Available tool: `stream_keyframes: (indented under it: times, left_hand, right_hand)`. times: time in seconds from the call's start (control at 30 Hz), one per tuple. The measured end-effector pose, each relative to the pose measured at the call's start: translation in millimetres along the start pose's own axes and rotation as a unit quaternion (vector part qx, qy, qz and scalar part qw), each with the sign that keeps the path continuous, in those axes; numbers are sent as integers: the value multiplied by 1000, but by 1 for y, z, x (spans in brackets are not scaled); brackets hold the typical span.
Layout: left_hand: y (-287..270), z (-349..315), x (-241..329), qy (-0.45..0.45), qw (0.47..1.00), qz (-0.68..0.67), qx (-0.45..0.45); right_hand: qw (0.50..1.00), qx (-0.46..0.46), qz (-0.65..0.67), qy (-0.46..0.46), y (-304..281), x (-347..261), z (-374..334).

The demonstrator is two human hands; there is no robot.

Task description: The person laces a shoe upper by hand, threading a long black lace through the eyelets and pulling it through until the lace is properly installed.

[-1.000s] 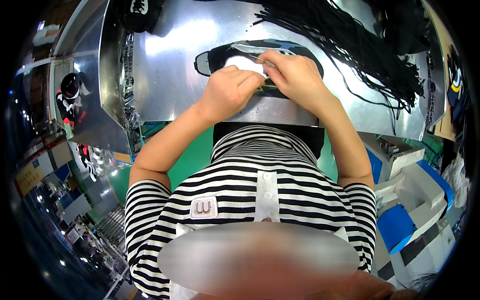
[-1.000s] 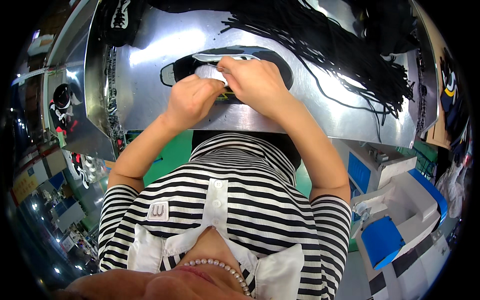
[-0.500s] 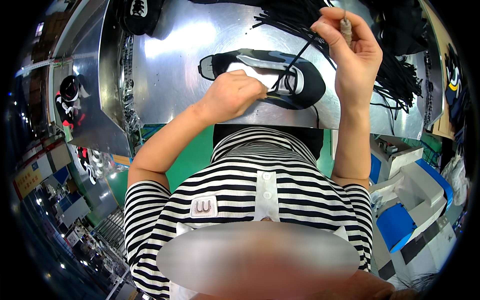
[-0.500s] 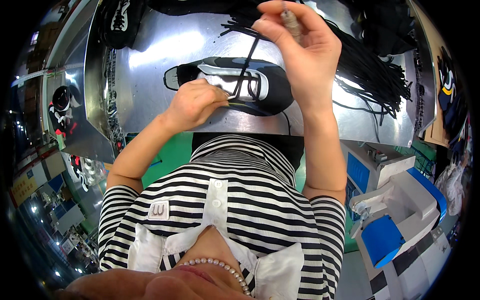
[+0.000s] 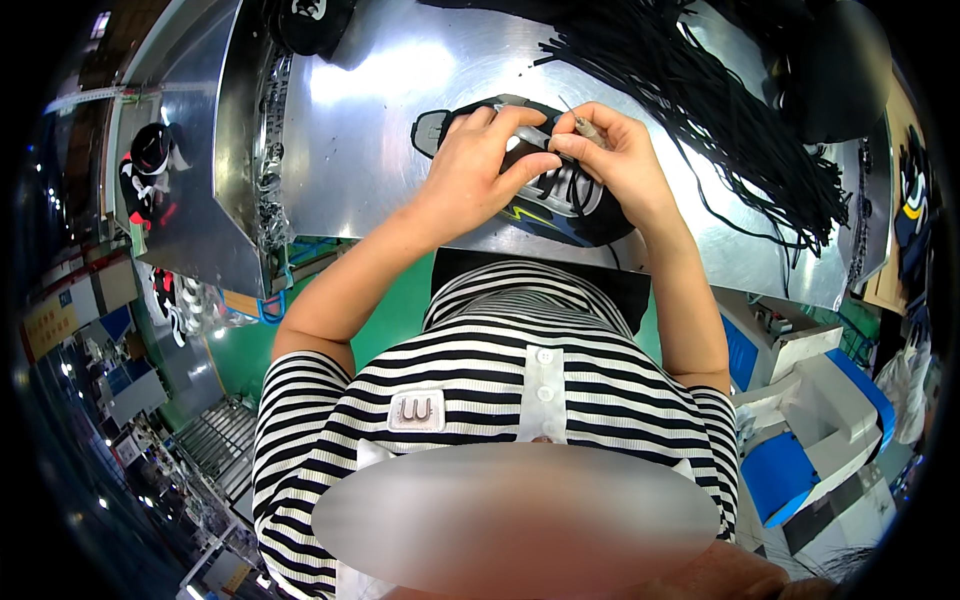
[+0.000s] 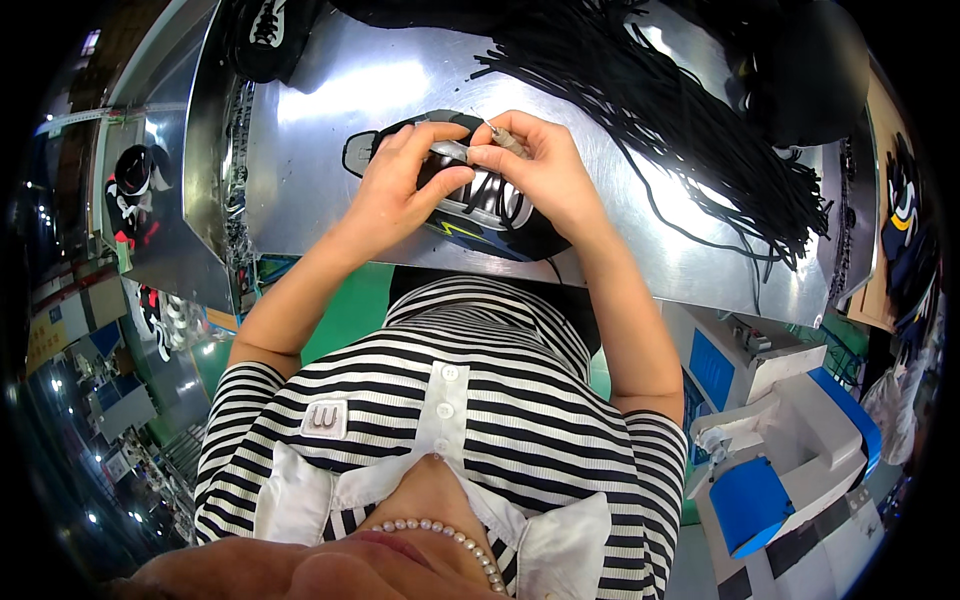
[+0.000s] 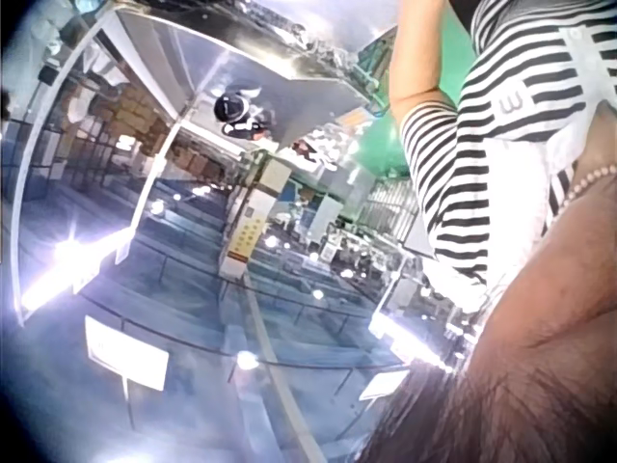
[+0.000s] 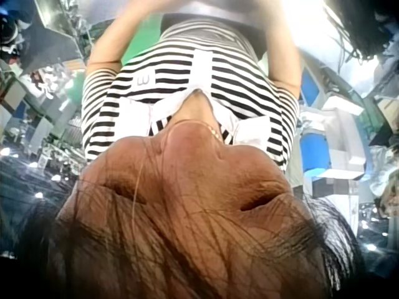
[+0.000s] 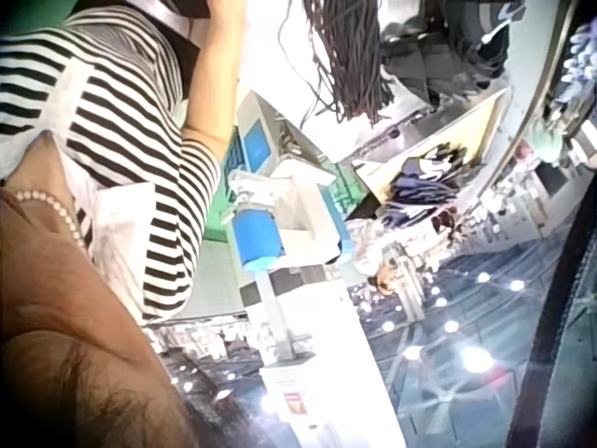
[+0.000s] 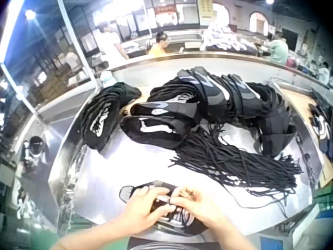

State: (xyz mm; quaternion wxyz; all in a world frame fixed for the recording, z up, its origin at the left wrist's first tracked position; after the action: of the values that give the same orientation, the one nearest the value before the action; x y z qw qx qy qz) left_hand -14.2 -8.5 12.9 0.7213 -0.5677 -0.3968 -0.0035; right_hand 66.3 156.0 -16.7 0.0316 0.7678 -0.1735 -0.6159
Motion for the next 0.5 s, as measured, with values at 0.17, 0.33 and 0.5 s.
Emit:
stream_keyframes:
  times: [0.17,0.33,0.5]
  left_hand:
    - [4,-1,-2,36,993,-70,94]
    - [7,3,-1,24,991,-74,106]
    - [9,4,2,16,993,-53,106]
  right_hand:
    - [993,-85,70,38,-5,-11,-6]
    - [999,8,-21,-34,4,-2,-1]
    - [997,53,-46,-28,9,1,-2]
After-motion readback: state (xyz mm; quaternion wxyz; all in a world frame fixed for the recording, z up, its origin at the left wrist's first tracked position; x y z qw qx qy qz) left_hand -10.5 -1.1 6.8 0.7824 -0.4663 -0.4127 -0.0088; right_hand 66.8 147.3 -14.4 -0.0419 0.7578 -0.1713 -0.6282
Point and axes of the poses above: each hand's wrist, its own z-axis towards the middle knuckle, its own y-axis out of the palm, x = y × z, the point moved 3 cm from there along z, towards the middle knuckle, and after that the axes turned 1 degree about z, right-handed, at the moved point
